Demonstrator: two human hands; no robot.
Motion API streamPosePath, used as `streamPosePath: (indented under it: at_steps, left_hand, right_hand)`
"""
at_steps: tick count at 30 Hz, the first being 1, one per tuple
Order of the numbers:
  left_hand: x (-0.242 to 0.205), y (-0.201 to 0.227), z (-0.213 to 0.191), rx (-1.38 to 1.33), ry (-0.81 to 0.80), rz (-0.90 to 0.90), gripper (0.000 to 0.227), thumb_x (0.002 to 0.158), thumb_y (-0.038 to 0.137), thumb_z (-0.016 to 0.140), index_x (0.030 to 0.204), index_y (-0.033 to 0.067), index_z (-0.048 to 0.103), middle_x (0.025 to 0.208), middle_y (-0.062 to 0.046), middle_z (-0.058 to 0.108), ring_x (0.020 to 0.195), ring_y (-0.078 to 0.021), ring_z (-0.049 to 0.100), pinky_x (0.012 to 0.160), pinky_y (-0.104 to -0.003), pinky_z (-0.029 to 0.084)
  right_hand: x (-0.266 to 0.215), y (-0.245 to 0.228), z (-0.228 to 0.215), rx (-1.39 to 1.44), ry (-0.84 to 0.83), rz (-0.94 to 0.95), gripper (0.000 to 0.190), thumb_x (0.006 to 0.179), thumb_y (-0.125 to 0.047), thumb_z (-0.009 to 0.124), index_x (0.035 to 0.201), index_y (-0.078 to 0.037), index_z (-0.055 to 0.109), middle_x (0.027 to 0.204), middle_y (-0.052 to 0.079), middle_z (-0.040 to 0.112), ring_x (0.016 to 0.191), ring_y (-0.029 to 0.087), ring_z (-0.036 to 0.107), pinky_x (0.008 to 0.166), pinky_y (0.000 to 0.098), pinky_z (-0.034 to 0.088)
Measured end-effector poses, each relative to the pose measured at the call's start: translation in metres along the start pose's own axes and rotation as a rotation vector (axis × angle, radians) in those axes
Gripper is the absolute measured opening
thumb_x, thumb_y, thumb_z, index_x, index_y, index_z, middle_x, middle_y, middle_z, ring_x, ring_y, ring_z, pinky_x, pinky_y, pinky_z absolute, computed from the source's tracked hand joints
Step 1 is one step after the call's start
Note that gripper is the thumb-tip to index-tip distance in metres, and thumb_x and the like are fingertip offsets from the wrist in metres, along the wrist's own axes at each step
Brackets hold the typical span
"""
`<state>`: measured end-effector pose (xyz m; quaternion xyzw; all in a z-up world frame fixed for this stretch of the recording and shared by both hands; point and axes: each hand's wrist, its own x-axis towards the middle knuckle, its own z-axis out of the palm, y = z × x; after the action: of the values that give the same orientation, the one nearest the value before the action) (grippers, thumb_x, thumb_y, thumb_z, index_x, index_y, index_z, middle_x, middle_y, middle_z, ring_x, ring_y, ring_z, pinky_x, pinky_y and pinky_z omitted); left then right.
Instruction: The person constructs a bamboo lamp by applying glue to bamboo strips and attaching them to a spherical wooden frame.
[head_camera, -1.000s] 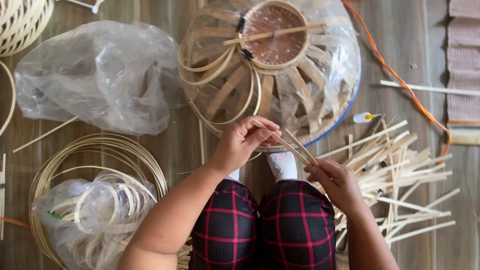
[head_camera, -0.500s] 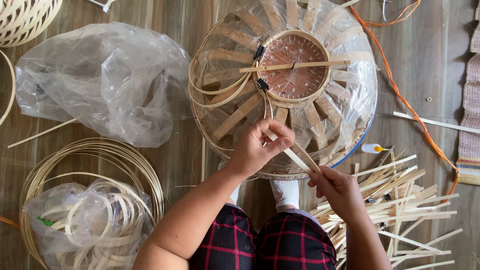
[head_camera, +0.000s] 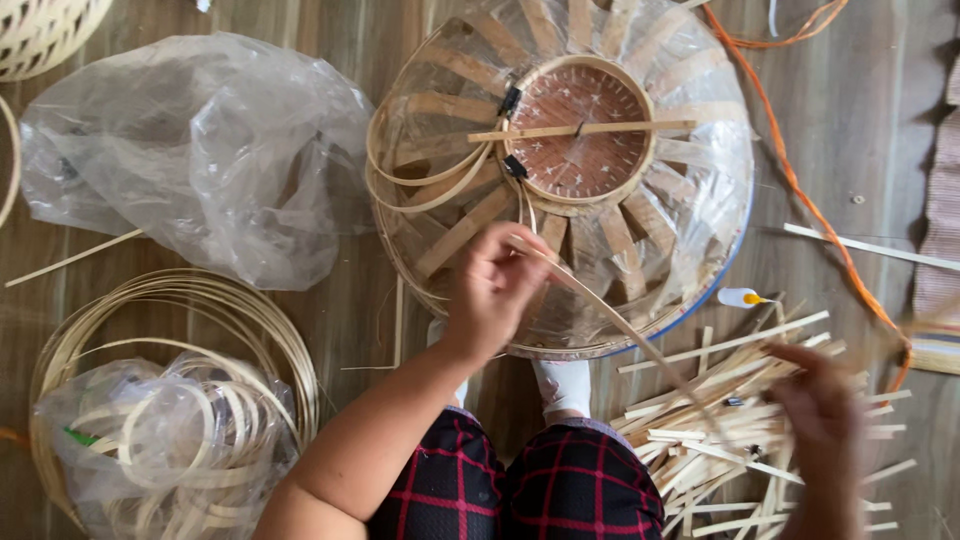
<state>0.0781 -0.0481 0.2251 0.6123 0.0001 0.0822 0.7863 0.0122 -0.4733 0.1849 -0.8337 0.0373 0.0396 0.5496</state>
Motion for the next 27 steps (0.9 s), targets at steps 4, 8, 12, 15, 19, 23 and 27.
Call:
streamPosePath:
  at_steps: [4,8,12,15,19,23,27]
  left_hand:
    - [0.002,-0.019,0.018,0.025,-0.029,-0.142,0.017,0.107,0.012,0.068,0.120,0.0016,0.064,0.101,-0.012,0.068,0.088,-0.0166,0.066,0.076,-0.030,0.059]
    - [-0.009,-0.012,0.014,0.480,0.040,0.266,0.052,0.106,0.018,0.064,0.151,0.0093,0.039,0.144,-0.010,0.049,0.129,-0.0209,0.060,0.113,-0.037,0.053]
    - [-0.015,-0.014,0.014,0.940,-0.320,0.476,0.070,0.099,0.024,0.072,0.159,0.0106,0.038,0.159,-0.012,0.041,0.144,-0.0304,0.048,0.124,-0.047,0.037]
    - [-0.005,-0.021,0.022,1.106,-0.371,0.482,0.081,0.094,0.034,0.074,0.160,0.0087,0.034,0.161,-0.015,0.036,0.141,-0.0332,0.046,0.124,-0.050,0.034]
    - [0.001,-0.025,0.026,1.230,-0.368,0.457,0.088,0.093,0.041,0.073,0.162,0.0062,0.031,0.164,-0.017,0.032,0.145,-0.0334,0.043,0.129,-0.052,0.030]
    - [0.003,-0.030,0.027,1.287,-0.349,0.456,0.094,0.090,0.042,0.075,0.163,0.0064,0.028,0.167,-0.017,0.028,0.150,-0.0339,0.039,0.130,-0.053,0.024]
    - [0.003,-0.038,0.025,1.290,-0.350,0.454,0.095,0.092,0.045,0.074,0.165,0.0076,0.026,0.170,-0.015,0.023,0.153,-0.0323,0.034,0.132,-0.058,0.016]
  right_hand:
    - [0.020,-0.039,0.062,-0.180,-0.378,0.026,0.042,0.085,-0.016,0.076,0.126,-0.010,0.071,0.090,0.002,0.082,0.080,0.008,0.077,0.072,0.0244,0.059]
    - [0.041,-0.067,0.084,-0.273,-0.235,0.152,0.038,0.090,-0.016,0.074,0.128,-0.014,0.074,0.082,0.002,0.080,0.076,0.007,0.075,0.068,0.0244,0.055]
    - [0.053,-0.083,0.093,-0.422,-0.158,0.085,0.038,0.092,-0.015,0.077,0.130,-0.018,0.077,0.067,0.006,0.064,0.063,0.009,0.057,0.060,0.0268,0.046]
    - [0.058,-0.096,0.100,-0.404,-0.125,-0.111,0.037,0.090,-0.014,0.075,0.127,-0.017,0.074,0.073,0.000,0.065,0.063,0.005,0.056,0.059,0.0241,0.046]
    - [0.056,-0.107,0.111,-0.498,-0.067,-0.069,0.038,0.091,-0.015,0.077,0.128,-0.017,0.075,0.067,0.003,0.059,0.058,0.007,0.052,0.057,0.0259,0.043]
    - [0.051,-0.106,0.117,-0.458,-0.046,-0.054,0.037,0.092,-0.015,0.077,0.129,-0.015,0.074,0.071,0.003,0.062,0.060,0.006,0.051,0.057,0.0250,0.042]
    - [0.048,-0.099,0.118,-0.465,-0.066,-0.045,0.036,0.094,-0.017,0.074,0.130,-0.015,0.074,0.072,0.005,0.063,0.061,0.008,0.052,0.057,0.0254,0.043]
